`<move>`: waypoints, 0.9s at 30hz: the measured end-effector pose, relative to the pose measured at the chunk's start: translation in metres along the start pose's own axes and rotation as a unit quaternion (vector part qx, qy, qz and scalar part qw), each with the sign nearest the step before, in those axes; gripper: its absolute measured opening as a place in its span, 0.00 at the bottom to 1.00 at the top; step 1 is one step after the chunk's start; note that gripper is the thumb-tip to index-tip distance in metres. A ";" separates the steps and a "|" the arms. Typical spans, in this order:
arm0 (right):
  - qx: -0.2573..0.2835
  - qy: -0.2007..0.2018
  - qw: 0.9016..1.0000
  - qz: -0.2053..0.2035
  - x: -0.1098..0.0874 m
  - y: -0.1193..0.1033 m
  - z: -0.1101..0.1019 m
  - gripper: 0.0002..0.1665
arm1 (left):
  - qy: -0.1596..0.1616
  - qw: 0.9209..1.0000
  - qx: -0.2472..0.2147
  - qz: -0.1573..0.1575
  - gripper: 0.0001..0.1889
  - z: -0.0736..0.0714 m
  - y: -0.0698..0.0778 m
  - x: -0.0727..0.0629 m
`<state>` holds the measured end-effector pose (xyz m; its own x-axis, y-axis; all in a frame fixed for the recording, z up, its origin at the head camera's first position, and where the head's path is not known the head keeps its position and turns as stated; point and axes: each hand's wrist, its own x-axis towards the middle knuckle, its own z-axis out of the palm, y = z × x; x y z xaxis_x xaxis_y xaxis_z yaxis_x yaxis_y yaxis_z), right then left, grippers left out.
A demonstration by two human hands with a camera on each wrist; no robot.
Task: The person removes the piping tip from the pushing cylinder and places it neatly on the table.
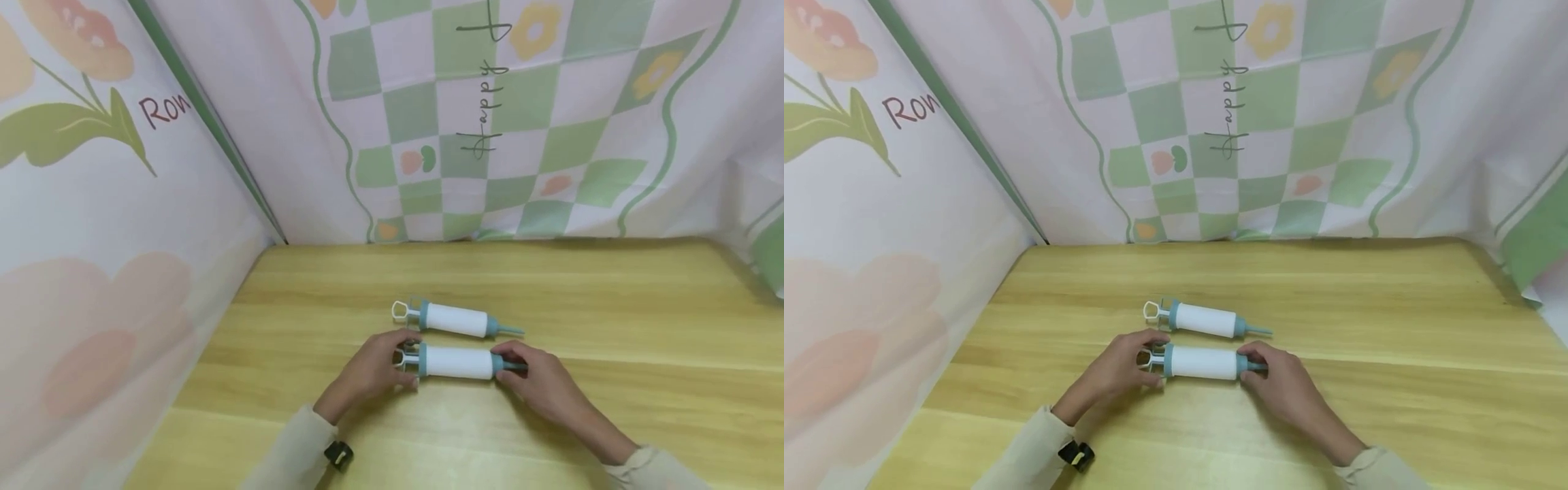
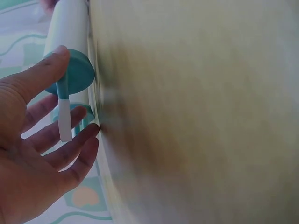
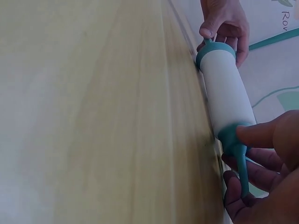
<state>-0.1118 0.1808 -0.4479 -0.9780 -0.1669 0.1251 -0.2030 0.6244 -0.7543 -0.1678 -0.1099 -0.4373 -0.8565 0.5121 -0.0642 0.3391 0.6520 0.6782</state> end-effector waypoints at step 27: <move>0.027 0.011 1.000 -0.006 -0.006 -0.002 -0.009 0.19 | -0.014 1.000 -0.011 0.019 0.35 -0.003 0.007 0.000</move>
<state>-0.1062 0.1870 -0.4417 -0.9762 -0.1581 0.1482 -0.2133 0.5809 -0.7855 -0.1664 -0.1068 -0.4306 -0.8320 0.5517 -0.0589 0.3615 0.6196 0.6968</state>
